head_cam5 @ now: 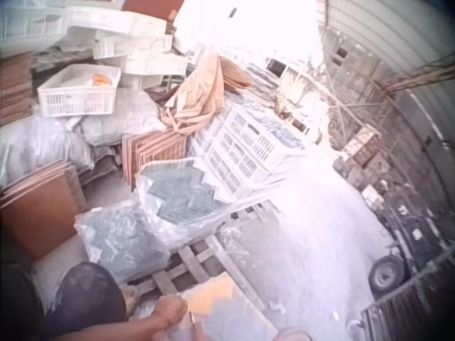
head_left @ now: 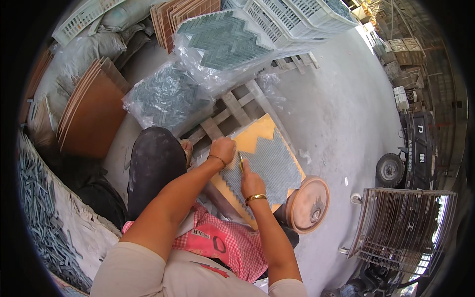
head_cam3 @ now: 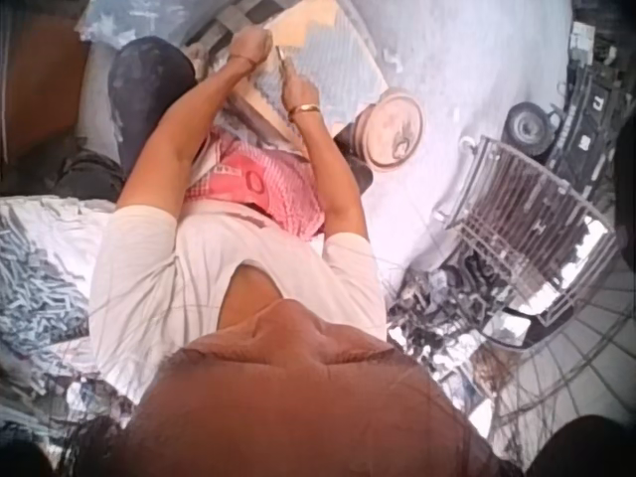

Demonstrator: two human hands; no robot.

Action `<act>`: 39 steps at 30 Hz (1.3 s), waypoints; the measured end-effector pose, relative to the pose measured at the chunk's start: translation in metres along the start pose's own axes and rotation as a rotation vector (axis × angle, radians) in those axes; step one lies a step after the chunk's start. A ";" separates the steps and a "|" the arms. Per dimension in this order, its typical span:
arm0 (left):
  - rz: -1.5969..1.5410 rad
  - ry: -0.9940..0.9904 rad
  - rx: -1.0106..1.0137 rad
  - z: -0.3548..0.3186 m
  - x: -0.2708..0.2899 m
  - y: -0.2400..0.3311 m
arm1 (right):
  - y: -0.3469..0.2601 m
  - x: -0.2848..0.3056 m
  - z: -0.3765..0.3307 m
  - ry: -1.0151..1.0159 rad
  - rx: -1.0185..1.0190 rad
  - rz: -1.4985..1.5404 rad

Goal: The person sits on the floor and uses a utility knife to cut a sheet of mosaic tiles placed on a wooden board. They score and snap the tiles along a straight line, then handle the cut pieces and the remaining sheet.

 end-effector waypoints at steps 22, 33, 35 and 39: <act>-0.028 -0.085 0.050 0.001 -0.002 -0.002 | -0.020 -0.005 -0.005 -0.018 -0.129 0.054; -0.051 -0.090 0.041 0.001 0.006 0.002 | -0.017 -0.013 -0.020 0.005 -0.083 -0.020; -0.049 -0.092 0.042 0.001 0.007 0.002 | -0.018 -0.012 -0.025 0.012 -0.081 -0.023; -0.059 0.013 -0.009 0.001 0.000 -0.003 | -0.014 -0.018 -0.032 0.011 -0.088 0.001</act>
Point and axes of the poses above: each hand's wrist, its own z-axis towards the middle knuckle, its own x-axis out of the back of the hand, y = z × x, the point moved 2 cm from there along z, towards the middle knuckle, and after that the axes turned 3 degrees about -x, right-handed, at the moved point
